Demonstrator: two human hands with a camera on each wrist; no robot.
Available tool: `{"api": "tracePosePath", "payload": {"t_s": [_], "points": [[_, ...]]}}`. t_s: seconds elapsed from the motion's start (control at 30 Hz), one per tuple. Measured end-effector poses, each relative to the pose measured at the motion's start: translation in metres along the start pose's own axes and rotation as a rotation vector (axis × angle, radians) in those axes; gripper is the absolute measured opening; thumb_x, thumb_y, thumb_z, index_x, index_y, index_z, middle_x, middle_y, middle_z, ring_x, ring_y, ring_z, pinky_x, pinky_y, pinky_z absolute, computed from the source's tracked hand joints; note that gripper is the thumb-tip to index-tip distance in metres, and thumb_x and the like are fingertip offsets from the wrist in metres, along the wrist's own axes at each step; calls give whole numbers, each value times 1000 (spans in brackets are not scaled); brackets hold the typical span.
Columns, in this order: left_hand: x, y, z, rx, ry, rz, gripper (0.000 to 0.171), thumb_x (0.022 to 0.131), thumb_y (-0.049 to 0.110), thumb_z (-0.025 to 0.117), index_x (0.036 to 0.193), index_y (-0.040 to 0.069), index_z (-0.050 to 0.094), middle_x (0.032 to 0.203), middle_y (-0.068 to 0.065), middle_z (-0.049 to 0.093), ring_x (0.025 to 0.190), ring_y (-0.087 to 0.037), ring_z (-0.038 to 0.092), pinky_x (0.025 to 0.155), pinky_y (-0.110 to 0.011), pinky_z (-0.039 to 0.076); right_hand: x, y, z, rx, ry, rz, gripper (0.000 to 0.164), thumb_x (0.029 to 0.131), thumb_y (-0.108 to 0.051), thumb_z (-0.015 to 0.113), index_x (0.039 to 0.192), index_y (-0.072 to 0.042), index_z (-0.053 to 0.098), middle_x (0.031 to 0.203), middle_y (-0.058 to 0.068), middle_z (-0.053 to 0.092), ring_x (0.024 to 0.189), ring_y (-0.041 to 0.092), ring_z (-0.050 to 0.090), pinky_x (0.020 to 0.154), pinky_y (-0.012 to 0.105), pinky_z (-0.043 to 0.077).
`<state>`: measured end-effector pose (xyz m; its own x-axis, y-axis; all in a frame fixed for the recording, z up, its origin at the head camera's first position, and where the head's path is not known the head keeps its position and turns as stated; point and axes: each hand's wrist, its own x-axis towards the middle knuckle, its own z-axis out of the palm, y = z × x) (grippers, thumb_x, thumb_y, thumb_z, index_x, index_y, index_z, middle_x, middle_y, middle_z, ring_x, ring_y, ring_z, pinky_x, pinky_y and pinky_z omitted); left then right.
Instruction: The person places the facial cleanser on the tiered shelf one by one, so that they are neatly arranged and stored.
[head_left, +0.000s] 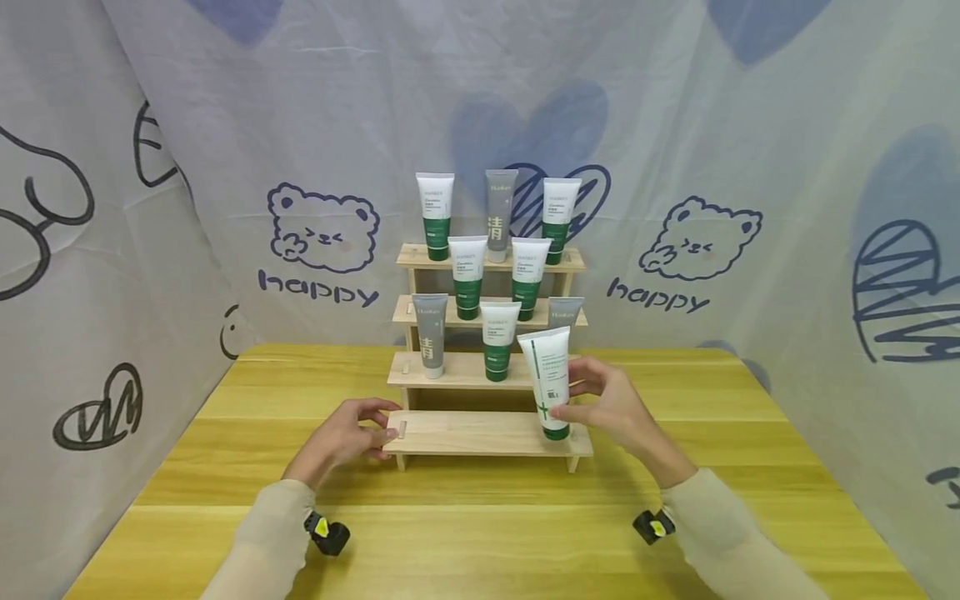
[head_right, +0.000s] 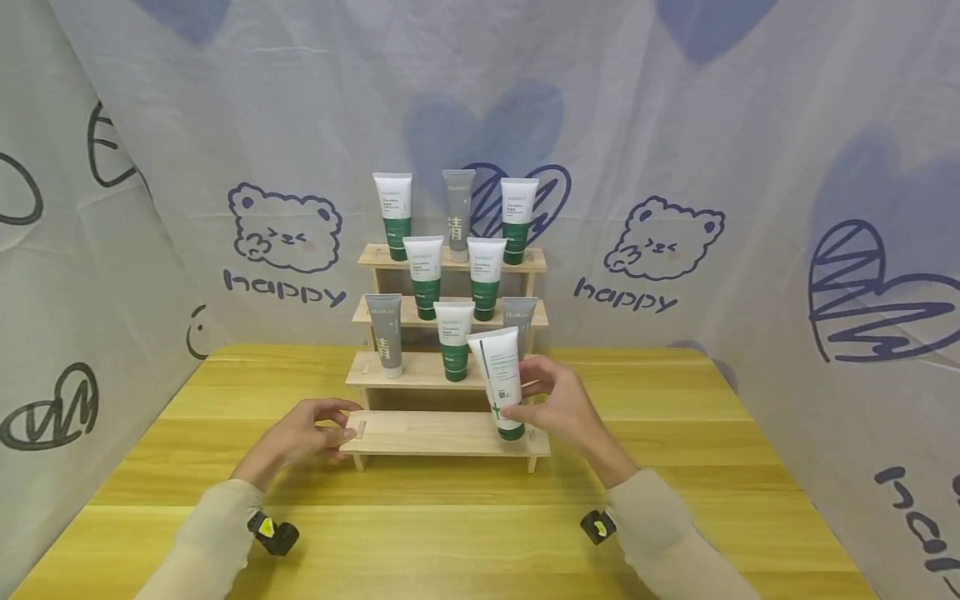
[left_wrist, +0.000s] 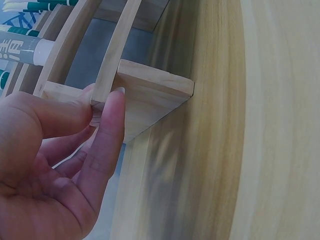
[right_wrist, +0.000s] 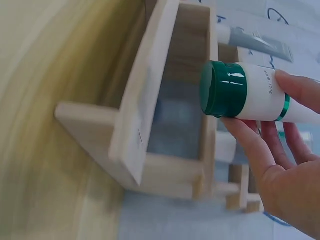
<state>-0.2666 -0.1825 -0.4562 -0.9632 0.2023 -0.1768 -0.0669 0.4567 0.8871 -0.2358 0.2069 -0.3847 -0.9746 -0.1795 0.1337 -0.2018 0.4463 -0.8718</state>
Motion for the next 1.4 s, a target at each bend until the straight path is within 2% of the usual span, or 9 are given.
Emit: {"api": "tracePosePath", "payload": {"t_s": [0.23, 0.43, 0.73, 1.1, 1.4], "points": [[0, 0, -1, -6, -4, 6, 43, 95, 2, 71, 138, 2, 62, 116, -18, 59, 71, -17, 70, 73, -38, 68, 7, 0, 25, 29, 9, 26, 60, 81, -6, 87, 133, -6, 58, 131, 17, 65, 112, 29, 68, 101, 47, 60], [0, 0, -1, -7, -6, 13, 43, 96, 1, 70, 138, 2, 61, 116, -19, 59, 70, -17, 70, 72, -38, 68, 12, 2, 40, 106, 8, -6, 59, 79, -1, 86, 131, -1, 59, 128, 21, 67, 107, 29, 71, 99, 44, 60], [1, -2, -1, -14, -5, 10, 43, 96, 2, 71, 138, 3, 62, 115, -17, 59, 71, -17, 70, 72, -38, 68, 17, 6, 60, 182, 56, -32, 56, 75, 3, 87, 125, 2, 61, 121, 23, 69, 98, 21, 72, 95, 36, 61], [0, -2, -1, -14, -7, 10, 44, 95, 3, 71, 138, 3, 62, 116, -17, 59, 71, -18, 70, 72, -38, 68, 20, 12, 76, 240, 81, -21, 56, 72, 6, 88, 121, 2, 62, 119, 23, 70, 101, 27, 72, 98, 44, 61], [-1, -1, -1, -12, -5, 2, 44, 96, 2, 71, 138, 4, 62, 116, -18, 59, 71, -18, 70, 72, -39, 68, 21, 13, 83, 254, 83, -48, 55, 72, 6, 89, 121, 1, 63, 116, 22, 71, 98, 22, 72, 93, 32, 62]]}}
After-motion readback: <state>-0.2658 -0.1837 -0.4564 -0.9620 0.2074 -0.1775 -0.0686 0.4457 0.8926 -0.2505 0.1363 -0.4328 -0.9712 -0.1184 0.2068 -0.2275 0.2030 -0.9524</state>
